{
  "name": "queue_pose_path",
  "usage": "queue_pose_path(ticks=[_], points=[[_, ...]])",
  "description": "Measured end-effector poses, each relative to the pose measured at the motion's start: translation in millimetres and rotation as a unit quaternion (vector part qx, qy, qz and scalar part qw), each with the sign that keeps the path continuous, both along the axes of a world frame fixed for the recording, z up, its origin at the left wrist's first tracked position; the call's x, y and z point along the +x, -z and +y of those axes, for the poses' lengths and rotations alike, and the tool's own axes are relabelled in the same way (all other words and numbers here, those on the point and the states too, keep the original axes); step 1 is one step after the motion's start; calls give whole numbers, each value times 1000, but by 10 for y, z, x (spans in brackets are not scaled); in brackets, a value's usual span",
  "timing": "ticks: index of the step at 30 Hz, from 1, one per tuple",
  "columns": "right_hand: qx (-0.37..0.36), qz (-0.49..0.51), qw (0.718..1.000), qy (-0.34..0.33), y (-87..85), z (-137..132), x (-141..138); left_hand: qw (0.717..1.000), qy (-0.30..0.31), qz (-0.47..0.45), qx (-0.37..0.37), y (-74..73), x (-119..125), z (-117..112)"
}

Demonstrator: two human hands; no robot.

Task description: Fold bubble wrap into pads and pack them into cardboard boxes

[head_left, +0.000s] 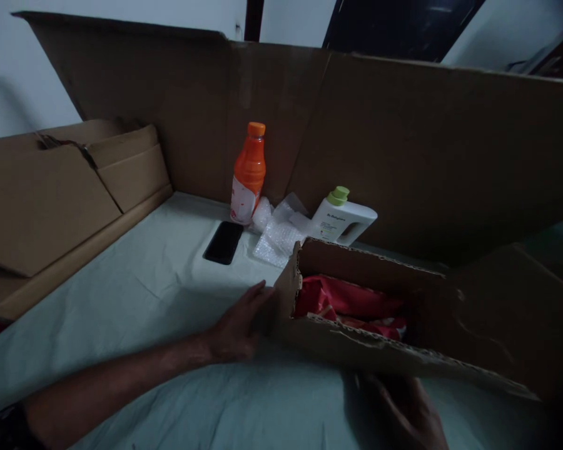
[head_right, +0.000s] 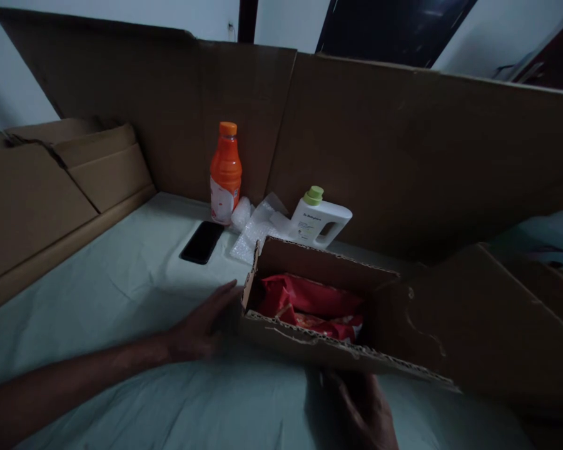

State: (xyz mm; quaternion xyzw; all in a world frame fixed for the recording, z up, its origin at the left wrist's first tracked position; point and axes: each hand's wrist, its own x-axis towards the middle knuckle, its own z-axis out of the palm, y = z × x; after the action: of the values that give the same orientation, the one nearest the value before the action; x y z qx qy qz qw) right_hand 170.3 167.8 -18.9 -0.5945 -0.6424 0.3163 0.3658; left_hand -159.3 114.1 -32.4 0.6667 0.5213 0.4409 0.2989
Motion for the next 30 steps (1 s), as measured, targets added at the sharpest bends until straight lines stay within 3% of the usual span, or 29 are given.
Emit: queue_pose_path(ticks=[3,6,9,13,16,18,21,27,30], points=[[20,-18,1000,6,86,9,24,992,-82,81,42,-174,-345,321],[27,-36,999,1,165,51,79,954,-229,191,22,-495,-538,894],[35,-43,998,2,230,90,119,931,-293,218,-19,-748,-587,1470],[49,-31,998,-11,283,110,146,930,-325,170,-36,-815,-590,1928],[57,-33,998,-27,299,113,152,930,-353,94,-27,-794,-610,1973],[60,-30,997,-32,307,118,143,928,-372,27,-5,-805,-639,1845],[61,-19,997,-35,309,144,125,916,-389,-92,20,-837,-710,1410],[37,-16,994,-102,215,225,108,886,-354,-297,-29,-744,-758,-8],[31,-41,994,-101,145,216,35,846,-335,-405,-92,-634,-583,-675]])
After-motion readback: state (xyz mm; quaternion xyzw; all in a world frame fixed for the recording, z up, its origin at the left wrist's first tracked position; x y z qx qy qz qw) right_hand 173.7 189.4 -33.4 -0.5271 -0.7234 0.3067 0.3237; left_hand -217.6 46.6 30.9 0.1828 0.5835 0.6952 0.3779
